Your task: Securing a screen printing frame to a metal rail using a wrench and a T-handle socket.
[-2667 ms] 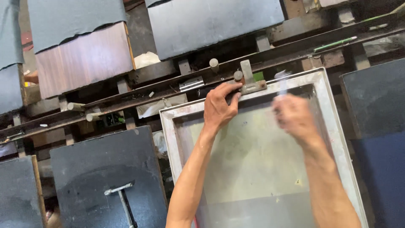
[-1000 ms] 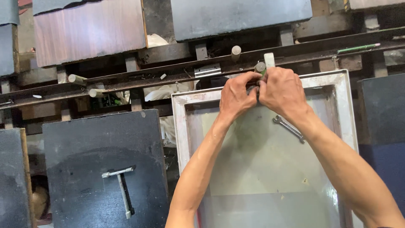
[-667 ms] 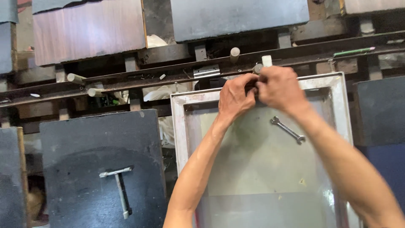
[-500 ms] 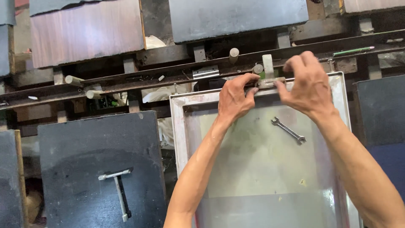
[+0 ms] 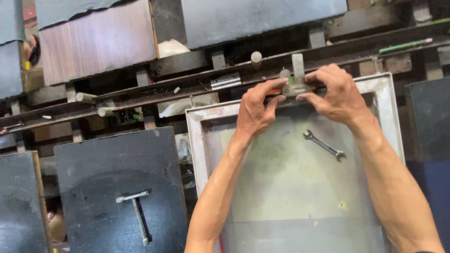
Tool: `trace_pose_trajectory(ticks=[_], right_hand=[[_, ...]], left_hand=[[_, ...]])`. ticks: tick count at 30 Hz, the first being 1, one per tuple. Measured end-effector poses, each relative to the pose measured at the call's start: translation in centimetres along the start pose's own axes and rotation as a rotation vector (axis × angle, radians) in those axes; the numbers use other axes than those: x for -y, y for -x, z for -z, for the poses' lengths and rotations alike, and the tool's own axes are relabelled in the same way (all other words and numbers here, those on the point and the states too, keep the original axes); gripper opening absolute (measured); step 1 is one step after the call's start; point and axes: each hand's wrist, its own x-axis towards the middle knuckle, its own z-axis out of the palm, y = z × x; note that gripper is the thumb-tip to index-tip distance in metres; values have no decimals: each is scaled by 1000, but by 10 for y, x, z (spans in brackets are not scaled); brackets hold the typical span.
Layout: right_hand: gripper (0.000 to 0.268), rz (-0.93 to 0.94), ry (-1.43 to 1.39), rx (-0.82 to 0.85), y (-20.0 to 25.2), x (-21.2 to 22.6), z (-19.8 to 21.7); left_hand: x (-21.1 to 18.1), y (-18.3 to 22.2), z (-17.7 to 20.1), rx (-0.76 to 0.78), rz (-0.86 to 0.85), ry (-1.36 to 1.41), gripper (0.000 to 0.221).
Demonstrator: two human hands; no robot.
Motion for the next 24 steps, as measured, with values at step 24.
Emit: trace_pose_trajectory(ticks=[24], right_hand=[[40, -87, 14, -221, 3, 4, -9]], left_hand=[[27, -6, -31, 11, -427, -572, 23]])
